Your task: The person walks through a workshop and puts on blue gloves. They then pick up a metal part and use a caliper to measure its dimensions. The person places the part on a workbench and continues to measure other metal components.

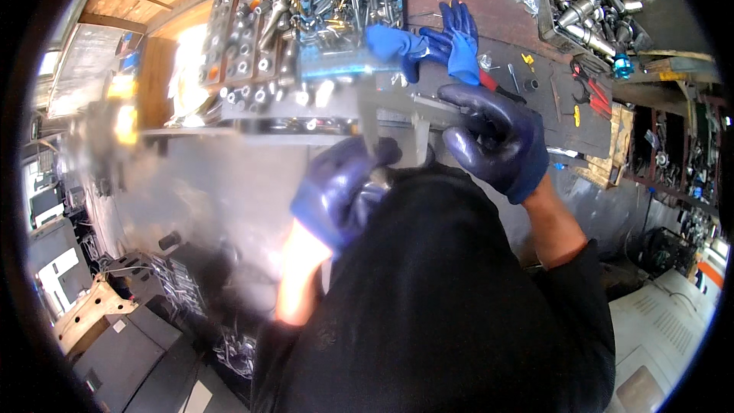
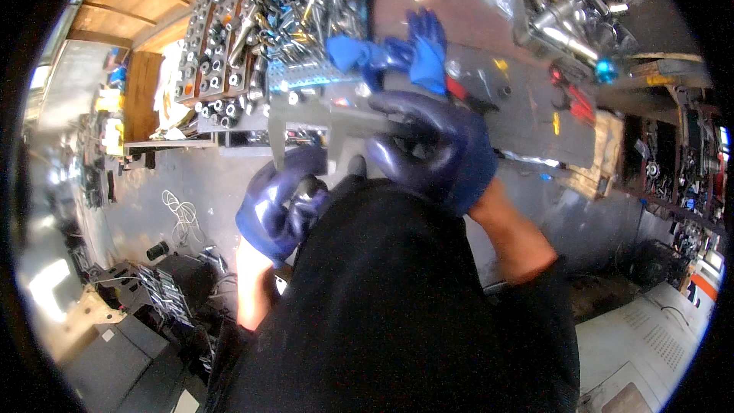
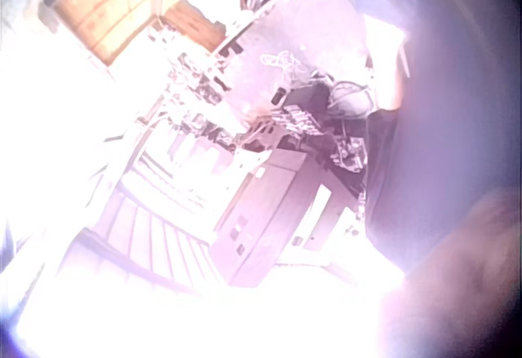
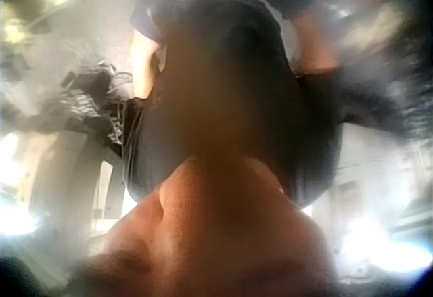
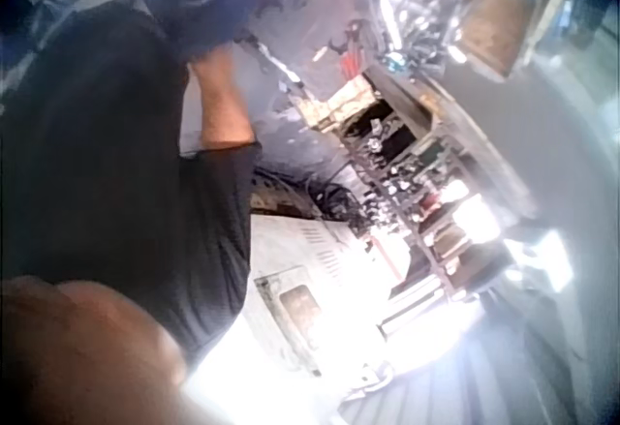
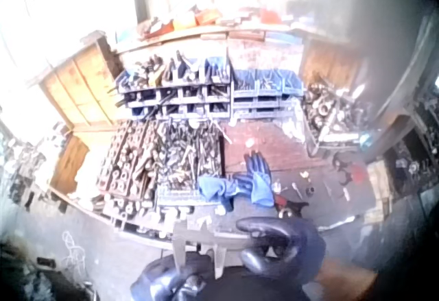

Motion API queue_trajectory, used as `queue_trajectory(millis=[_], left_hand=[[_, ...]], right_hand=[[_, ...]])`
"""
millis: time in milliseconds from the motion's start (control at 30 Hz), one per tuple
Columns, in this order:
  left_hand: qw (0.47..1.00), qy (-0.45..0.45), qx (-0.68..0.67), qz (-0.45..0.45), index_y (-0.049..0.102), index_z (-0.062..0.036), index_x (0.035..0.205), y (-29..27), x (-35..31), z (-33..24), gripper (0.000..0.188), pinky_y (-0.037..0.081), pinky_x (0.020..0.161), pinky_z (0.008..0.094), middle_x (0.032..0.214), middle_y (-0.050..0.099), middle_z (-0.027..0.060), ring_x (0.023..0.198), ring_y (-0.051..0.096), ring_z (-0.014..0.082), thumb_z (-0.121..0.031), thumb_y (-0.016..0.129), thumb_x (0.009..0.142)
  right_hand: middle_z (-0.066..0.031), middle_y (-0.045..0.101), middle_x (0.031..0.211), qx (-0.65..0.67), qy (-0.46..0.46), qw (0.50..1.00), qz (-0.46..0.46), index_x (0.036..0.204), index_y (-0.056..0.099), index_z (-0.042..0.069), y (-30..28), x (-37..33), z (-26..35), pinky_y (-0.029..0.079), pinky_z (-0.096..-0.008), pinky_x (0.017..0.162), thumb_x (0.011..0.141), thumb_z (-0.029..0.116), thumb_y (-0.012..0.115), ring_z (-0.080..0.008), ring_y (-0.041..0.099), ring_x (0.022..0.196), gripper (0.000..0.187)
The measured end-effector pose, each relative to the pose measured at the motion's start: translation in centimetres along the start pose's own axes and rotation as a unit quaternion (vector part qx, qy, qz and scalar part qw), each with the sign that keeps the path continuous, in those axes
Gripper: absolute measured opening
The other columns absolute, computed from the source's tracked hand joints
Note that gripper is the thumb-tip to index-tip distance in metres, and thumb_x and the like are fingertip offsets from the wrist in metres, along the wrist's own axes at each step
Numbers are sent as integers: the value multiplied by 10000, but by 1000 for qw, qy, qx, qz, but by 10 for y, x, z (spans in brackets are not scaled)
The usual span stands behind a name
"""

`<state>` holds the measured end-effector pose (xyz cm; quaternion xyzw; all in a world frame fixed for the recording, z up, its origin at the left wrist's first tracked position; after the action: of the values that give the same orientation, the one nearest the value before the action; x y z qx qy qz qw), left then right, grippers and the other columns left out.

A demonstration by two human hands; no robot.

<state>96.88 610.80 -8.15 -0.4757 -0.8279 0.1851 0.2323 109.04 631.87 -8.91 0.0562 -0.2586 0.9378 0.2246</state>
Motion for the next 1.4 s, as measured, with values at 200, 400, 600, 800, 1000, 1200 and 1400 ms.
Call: queue_trajectory(millis=[200, 400, 600, 800, 1000, 1200, 1400], left_hand=[[998, 42, 43, -28, 696, -16, 1109, -9, -1, -7, 254, 571, 814, 468, 1075, 724, 186, 936, 716, 396, -174, 586, 944], [997, 35, 67, -20, 719, -23, 1110, -8, -12, 2, 258, 555, 900, 474, 1114, 719, 198, 1041, 699, 397, -173, 602, 936], [996, -23, 73, -38, 719, -13, 1181, -2, -30, 11, 329, 511, 1022, 465, 1200, 688, 222, 1158, 656, 396, -116, 594, 896], [997, -47, 58, -25, 725, -34, 1191, 0, -38, 23, 378, 509, 1032, 446, 1244, 664, 230, 1188, 640, 390, -64, 602, 835], [997, -53, 63, -13, 725, -37, 1192, -1, -34, 22, 388, 520, 1012, 433, 1239, 664, 235, 1163, 652, 386, -48, 595, 827], [997, -37, 71, -9, 726, -30, 1175, -1, -25, 16, 377, 534, 967, 427, 1205, 671, 242, 1107, 672, 390, -29, 584, 826], [999, -13, 42, -22, 728, -22, 1149, 0, -23, 16, 367, 547, 927, 420, 1167, 684, 235, 1069, 680, 387, -4, 582, 813]], right_hand=[[-120, 762, 969, -113, -96, 989, 27, 1173, 731, 56, -17, 4, 22, 557, -356, 726, 824, 228, 824, -245, 727, 793, 400], [-88, 748, 918, -187, -131, 973, 39, 1131, 745, 110, -25, -5, 17, 529, -382, 708, 790, 391, 847, -259, 693, 768, 454], [-75, 736, 837, -224, -142, 964, 19, 1006, 765, 116, -24, -8, 21, 508, -376, 676, 749, 446, 868, -271, 672, 707, 430], [-69, 735, 845, -232, -155, 960, 22, 987, 756, 115, -24, -7, 17, 517, -388, 705, 750, 439, 869, -272, 688, 745, 417], [-93, 714, 820, -224, -192, 955, 18, 999, 736, 81, -27, -6, 16, 523, -409, 670, 808, 422, 823, -267, 668, 712, 401], [-104, 703, 798, -222, -195, 955, 30, 1003, 728, 71, -27, 0, 18, 527, -419, 647, 819, 418, 809, -270, 657, 694, 401], [-108, 703, 801, -243, -198, 949, 35, 1006, 726, 75, -28, -1, 15, 532, -417, 643, 793, 416, 828, -274, 664, 705, 415]])
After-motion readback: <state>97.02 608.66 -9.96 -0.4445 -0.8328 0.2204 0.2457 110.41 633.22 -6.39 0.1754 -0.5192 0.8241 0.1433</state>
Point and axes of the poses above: each hand's wrist, its own x-axis towards the middle knuckle, its own y-axis out of the palm, z = x × y, the point moved 3 cm from there along x, towards the middle knuckle
